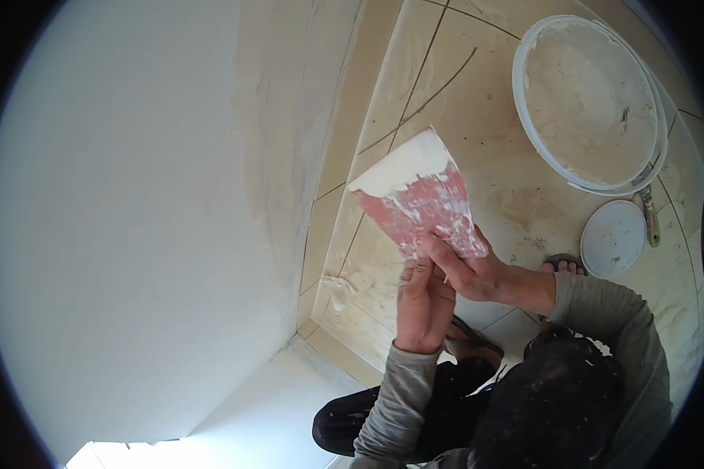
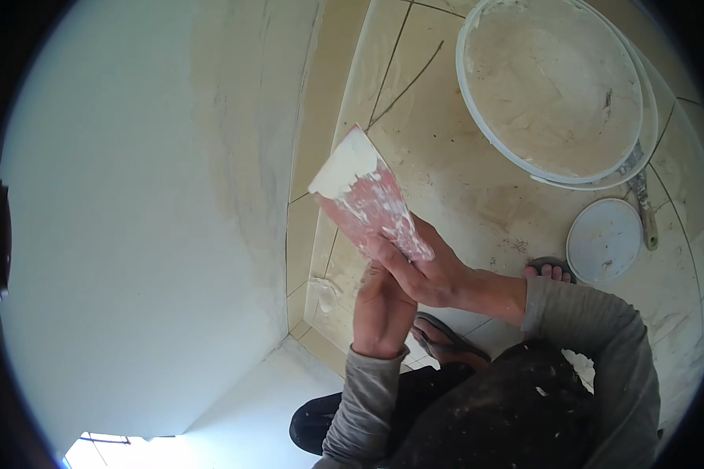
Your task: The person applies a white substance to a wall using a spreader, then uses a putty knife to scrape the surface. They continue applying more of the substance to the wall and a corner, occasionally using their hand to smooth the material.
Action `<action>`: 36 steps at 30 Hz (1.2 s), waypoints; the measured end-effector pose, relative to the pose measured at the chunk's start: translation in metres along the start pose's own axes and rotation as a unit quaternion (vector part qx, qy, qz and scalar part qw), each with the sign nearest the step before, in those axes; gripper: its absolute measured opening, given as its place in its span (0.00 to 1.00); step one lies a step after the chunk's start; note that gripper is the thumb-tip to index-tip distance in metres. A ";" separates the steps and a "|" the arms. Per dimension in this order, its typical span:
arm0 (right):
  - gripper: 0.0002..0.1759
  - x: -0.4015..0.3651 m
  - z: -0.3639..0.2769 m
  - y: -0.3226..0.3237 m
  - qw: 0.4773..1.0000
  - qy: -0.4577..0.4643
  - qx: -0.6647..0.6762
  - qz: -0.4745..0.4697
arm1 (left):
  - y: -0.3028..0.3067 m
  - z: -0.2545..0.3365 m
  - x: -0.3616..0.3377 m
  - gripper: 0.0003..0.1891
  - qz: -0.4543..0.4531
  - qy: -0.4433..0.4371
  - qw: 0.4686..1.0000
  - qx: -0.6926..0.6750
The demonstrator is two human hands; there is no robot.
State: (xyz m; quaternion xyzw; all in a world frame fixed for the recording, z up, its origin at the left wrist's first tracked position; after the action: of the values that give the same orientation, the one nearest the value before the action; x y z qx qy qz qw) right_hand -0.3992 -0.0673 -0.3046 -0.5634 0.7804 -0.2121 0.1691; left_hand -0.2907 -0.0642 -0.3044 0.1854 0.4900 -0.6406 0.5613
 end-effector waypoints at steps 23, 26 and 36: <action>0.33 0.199 0.017 0.024 0.667 0.467 -0.557 0.161 | 0.093 0.158 -0.320 0.12 0.500 -0.400 0.535 0.551; 0.35 0.203 0.018 0.023 0.681 0.457 -0.552 0.149 | 0.097 0.158 -0.321 0.15 0.513 -0.414 0.541 0.522; 0.36 0.172 0.006 0.025 0.691 0.365 -0.617 0.095 | 0.103 0.166 -0.317 0.18 0.475 -0.470 0.530 0.521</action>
State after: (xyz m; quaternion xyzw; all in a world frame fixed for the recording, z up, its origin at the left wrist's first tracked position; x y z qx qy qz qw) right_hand -0.4693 -0.2250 -0.3273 -0.3418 0.7853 0.1460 -0.4952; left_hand -0.0506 -0.0210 -0.0227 0.3224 -0.4266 -0.4153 0.7359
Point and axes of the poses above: each hand's wrist, its own x-axis towards the middle knuckle, its own y-axis out of the back of the hand, z = x × y, the point moved 8 cm from there along x, towards the middle knuckle, and after that the axes turned 3 degrees about -x, right-handed, at the moved point
